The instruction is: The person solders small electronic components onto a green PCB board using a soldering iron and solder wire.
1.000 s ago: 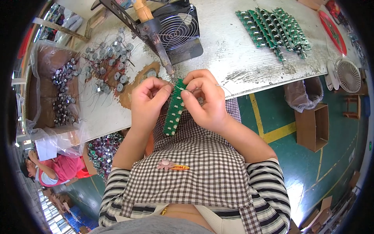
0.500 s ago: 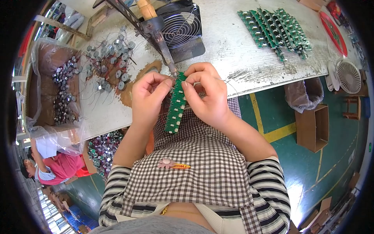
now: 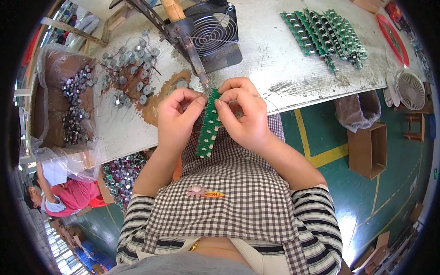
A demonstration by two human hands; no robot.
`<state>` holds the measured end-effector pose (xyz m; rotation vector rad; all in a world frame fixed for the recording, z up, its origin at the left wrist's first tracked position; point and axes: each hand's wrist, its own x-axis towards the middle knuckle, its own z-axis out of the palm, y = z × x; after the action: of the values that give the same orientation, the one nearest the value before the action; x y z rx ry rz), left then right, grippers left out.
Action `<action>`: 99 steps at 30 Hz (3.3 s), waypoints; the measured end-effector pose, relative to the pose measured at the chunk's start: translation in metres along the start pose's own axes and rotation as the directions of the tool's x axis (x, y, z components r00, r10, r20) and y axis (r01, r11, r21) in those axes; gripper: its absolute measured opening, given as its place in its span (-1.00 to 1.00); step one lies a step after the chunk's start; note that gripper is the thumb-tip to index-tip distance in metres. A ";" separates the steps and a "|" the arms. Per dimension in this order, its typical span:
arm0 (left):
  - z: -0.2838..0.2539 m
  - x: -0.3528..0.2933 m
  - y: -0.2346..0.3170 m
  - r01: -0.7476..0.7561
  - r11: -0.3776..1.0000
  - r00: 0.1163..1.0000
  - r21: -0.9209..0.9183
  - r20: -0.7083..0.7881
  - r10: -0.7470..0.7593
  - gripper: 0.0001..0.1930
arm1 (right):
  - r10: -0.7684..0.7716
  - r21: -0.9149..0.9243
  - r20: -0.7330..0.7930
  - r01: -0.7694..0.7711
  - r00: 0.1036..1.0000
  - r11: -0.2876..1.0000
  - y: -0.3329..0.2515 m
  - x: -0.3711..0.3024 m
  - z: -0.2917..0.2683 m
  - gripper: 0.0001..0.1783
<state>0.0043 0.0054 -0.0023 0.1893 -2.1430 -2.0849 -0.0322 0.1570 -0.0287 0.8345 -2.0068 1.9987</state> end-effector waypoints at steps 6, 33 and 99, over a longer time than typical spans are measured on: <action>-0.003 0.001 -0.001 -0.020 0.999 0.998 0.047 0.064 0.017 -0.92 | 0.089 0.200 -0.064 -0.074 0.994 0.977 0.000 -0.003 0.002 -0.89; -0.031 0.011 0.010 -0.205 0.899 0.969 0.388 0.207 0.131 -0.83 | 0.061 0.034 -0.001 -0.061 0.998 0.998 0.007 -0.003 0.006 -0.91; -0.053 -0.031 0.017 -0.643 0.063 0.652 0.763 0.503 0.567 -0.63 | 0.263 0.168 -0.152 -0.237 0.953 0.957 0.005 -0.002 0.001 -0.88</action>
<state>0.0455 -0.0401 0.0158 -0.6294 -2.4795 -0.2394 -0.0325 0.1562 -0.0342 0.4275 -1.9672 2.2922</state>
